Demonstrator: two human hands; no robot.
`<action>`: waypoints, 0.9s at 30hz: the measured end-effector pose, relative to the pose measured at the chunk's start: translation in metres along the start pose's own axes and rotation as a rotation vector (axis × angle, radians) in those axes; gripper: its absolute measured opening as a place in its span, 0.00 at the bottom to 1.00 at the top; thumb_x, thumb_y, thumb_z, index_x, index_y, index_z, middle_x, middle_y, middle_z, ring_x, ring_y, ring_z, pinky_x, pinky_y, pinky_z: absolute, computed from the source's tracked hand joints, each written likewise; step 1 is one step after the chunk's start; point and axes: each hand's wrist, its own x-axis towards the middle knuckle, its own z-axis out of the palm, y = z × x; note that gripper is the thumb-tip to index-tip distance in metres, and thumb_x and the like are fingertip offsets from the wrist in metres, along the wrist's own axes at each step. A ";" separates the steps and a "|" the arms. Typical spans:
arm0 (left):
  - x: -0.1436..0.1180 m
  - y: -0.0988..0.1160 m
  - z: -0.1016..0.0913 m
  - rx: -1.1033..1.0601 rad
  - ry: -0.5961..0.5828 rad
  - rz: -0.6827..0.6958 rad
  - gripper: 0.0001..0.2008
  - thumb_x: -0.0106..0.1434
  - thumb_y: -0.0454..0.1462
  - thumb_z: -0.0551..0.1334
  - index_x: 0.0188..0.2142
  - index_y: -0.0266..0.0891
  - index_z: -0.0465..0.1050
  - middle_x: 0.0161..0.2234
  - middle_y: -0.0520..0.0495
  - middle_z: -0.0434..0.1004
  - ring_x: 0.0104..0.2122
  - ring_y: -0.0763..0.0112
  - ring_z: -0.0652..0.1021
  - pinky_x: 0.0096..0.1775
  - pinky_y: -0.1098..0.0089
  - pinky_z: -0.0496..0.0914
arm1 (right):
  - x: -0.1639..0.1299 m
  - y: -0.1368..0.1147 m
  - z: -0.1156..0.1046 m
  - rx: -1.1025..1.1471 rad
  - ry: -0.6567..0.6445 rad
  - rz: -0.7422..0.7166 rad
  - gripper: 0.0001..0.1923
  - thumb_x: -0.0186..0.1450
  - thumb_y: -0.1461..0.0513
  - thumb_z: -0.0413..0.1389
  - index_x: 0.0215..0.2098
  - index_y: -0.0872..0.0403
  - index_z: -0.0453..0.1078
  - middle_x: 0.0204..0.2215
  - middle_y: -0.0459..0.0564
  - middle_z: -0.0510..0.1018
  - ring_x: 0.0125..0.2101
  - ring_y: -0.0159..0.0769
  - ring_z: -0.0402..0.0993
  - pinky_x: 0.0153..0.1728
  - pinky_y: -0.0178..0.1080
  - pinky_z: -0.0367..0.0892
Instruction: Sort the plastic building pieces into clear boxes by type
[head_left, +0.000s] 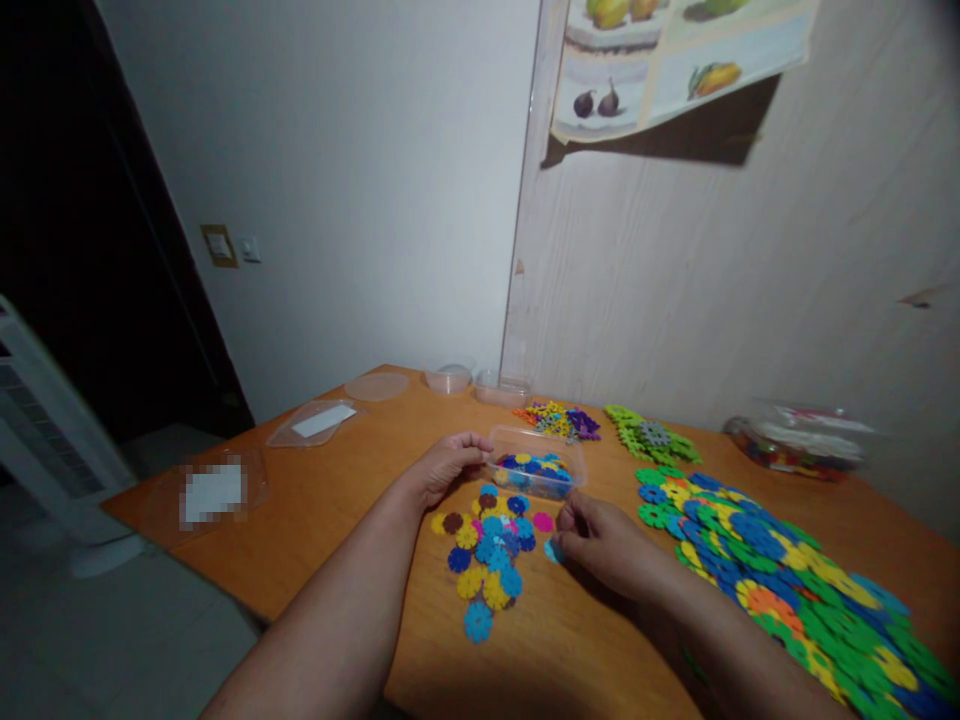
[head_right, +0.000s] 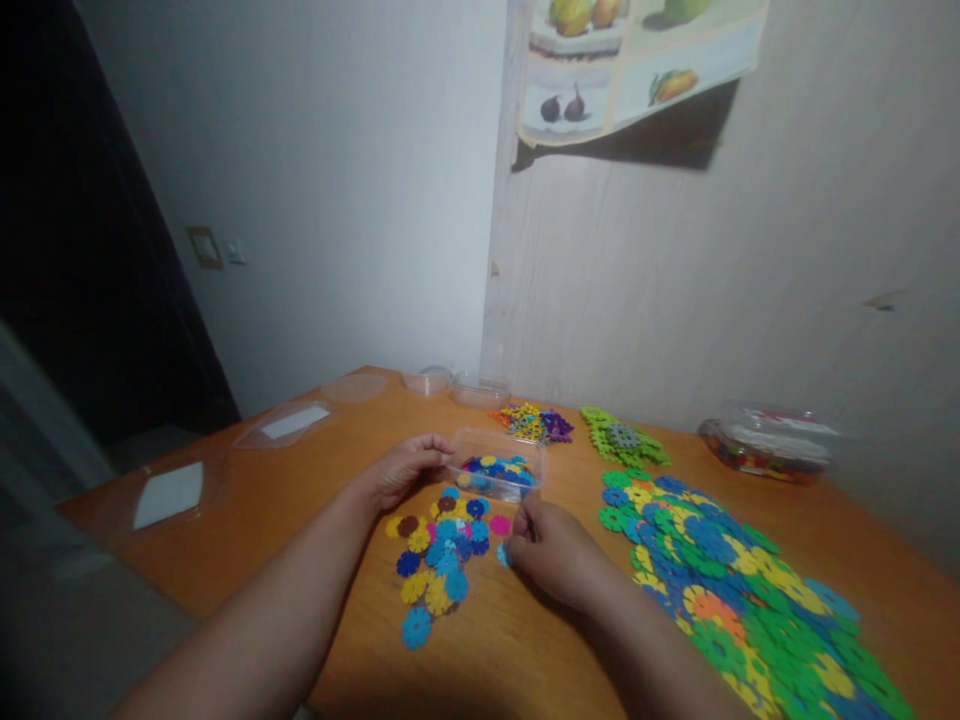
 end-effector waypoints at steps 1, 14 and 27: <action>0.000 0.000 0.000 0.000 -0.003 -0.002 0.14 0.48 0.37 0.69 0.35 0.36 0.72 0.27 0.51 0.74 0.23 0.77 0.71 0.28 0.76 0.61 | -0.001 0.000 -0.002 -0.018 -0.022 0.012 0.05 0.58 0.60 0.55 0.29 0.52 0.62 0.24 0.43 0.70 0.25 0.30 0.63 0.23 0.32 0.51; 0.000 0.001 0.000 -0.029 -0.003 -0.026 0.15 0.47 0.36 0.69 0.35 0.36 0.72 0.28 0.50 0.75 0.25 0.75 0.73 0.29 0.75 0.63 | -0.002 -0.002 0.007 -0.054 -0.003 0.001 0.06 0.55 0.62 0.56 0.31 0.52 0.63 0.26 0.43 0.71 0.26 0.31 0.64 0.24 0.32 0.51; 0.002 -0.004 -0.002 -0.035 -0.025 0.001 0.14 0.48 0.36 0.69 0.35 0.36 0.72 0.28 0.50 0.75 0.25 0.76 0.73 0.29 0.75 0.63 | -0.001 -0.018 0.004 0.314 0.104 -0.035 0.06 0.57 0.63 0.54 0.27 0.51 0.59 0.21 0.41 0.66 0.22 0.29 0.61 0.22 0.32 0.54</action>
